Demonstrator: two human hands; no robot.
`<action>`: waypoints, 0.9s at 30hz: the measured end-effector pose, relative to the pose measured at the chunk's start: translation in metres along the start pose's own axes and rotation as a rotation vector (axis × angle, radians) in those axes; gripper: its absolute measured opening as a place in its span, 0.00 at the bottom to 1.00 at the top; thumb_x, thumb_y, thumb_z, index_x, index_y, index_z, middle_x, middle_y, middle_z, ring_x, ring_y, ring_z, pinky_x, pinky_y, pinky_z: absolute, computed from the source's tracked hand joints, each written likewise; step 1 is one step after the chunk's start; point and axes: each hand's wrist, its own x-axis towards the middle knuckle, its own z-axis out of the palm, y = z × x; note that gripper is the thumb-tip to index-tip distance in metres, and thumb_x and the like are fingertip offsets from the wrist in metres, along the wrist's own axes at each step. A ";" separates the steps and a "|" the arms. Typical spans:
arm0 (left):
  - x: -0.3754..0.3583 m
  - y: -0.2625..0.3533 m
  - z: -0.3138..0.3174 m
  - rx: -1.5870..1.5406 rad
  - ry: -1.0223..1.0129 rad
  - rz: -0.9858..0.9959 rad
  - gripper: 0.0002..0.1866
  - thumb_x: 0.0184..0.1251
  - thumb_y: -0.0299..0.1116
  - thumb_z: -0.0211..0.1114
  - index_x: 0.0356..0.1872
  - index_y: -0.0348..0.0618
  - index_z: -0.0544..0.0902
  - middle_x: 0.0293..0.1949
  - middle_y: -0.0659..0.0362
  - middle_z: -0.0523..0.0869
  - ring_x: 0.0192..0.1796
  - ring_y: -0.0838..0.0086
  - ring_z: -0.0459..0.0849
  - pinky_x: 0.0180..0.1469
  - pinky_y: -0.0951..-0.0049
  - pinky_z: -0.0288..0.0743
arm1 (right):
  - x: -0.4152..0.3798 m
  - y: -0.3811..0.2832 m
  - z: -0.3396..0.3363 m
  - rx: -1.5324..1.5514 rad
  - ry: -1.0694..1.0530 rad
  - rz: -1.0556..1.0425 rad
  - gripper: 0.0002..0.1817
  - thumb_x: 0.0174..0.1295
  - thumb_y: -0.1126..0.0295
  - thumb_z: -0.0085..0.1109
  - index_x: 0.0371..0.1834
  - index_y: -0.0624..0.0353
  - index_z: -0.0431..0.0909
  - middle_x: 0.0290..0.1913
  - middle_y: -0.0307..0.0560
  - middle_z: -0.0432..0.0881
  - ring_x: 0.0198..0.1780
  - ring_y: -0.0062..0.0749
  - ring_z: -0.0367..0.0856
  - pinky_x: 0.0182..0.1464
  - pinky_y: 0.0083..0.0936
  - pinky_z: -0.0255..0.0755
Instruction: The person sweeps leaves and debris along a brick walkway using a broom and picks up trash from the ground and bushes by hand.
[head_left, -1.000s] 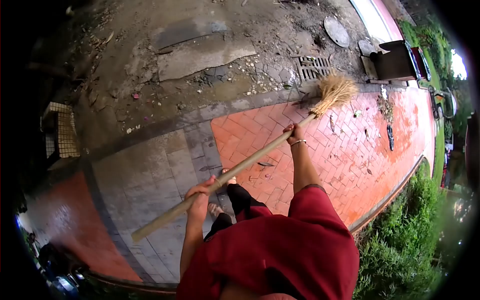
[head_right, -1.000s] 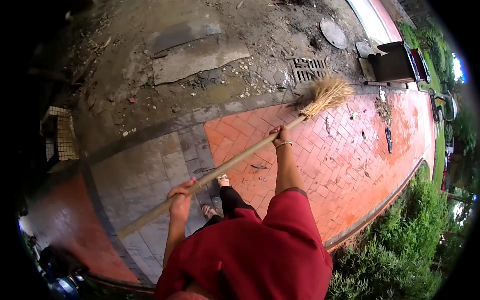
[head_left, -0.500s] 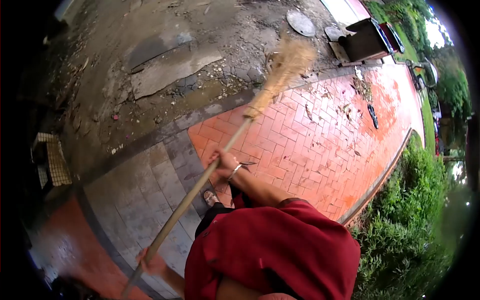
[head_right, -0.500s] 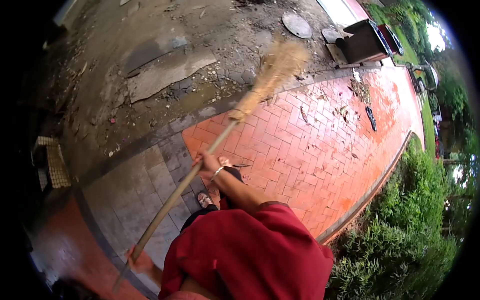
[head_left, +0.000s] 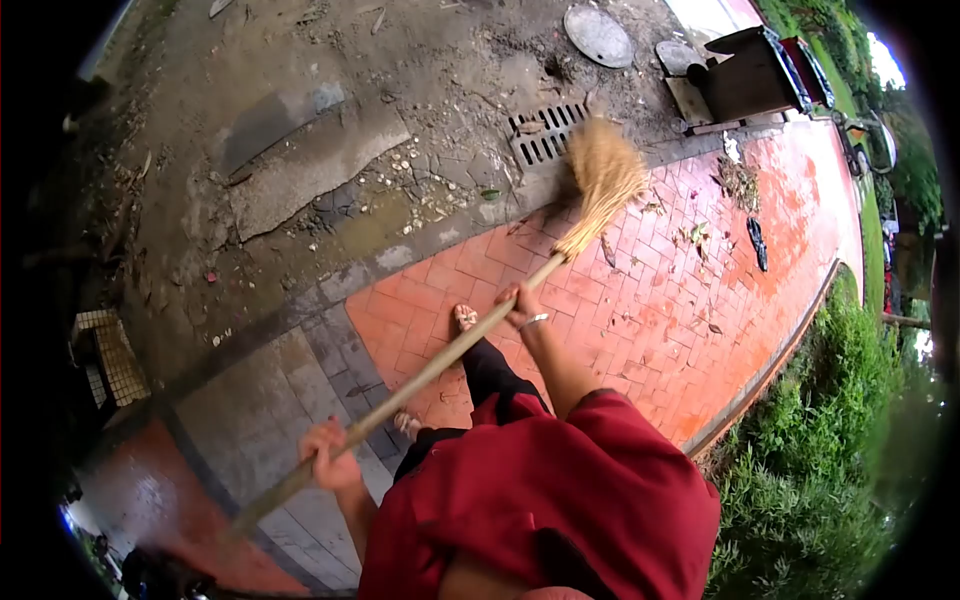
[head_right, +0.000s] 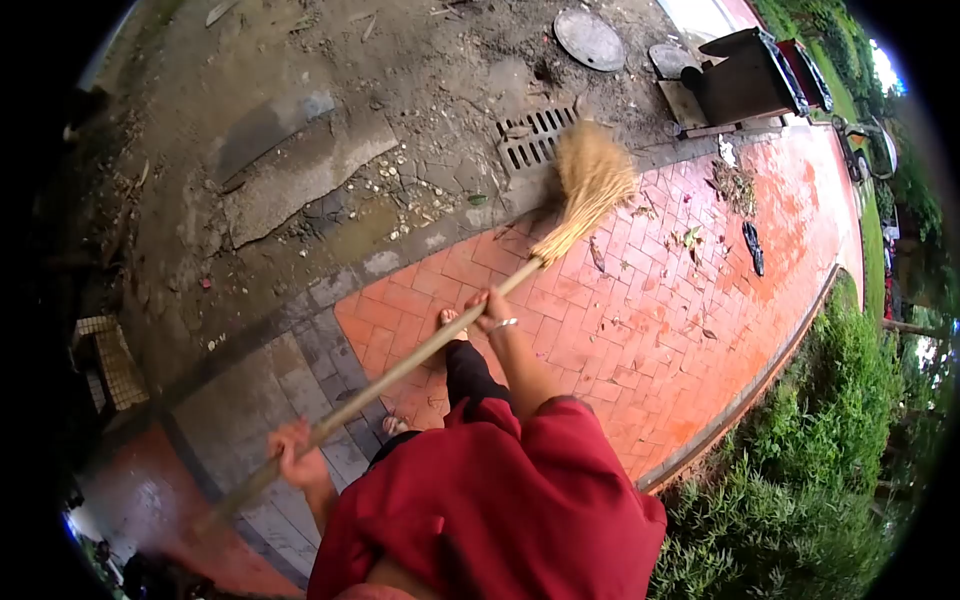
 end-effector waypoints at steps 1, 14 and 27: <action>0.005 -0.009 0.016 -0.052 0.049 -0.099 0.03 0.49 0.29 0.50 0.22 0.42 0.67 0.21 0.56 0.72 0.28 0.66 0.72 0.45 0.56 0.67 | 0.005 -0.021 0.010 -0.008 0.023 -0.059 0.13 0.56 0.74 0.47 0.16 0.54 0.58 0.13 0.35 0.59 0.15 0.23 0.57 0.20 0.19 0.63; 0.010 0.150 -0.083 -0.108 0.147 0.450 0.09 0.51 0.30 0.51 0.16 0.47 0.63 0.18 0.61 0.62 0.22 0.73 0.63 0.29 0.70 0.62 | -0.059 0.030 0.122 -0.026 -0.247 0.330 0.08 0.54 0.70 0.52 0.22 0.57 0.65 0.22 0.43 0.68 0.29 0.34 0.71 0.40 0.34 0.69; 0.053 0.031 0.027 0.001 0.088 0.333 0.04 0.55 0.27 0.52 0.25 0.40 0.73 0.24 0.57 0.70 0.24 0.72 0.70 0.27 0.72 0.72 | 0.071 -0.040 0.024 -0.243 0.226 0.083 0.06 0.58 0.71 0.44 0.27 0.60 0.68 0.22 0.49 0.69 0.26 0.45 0.73 0.33 0.41 0.74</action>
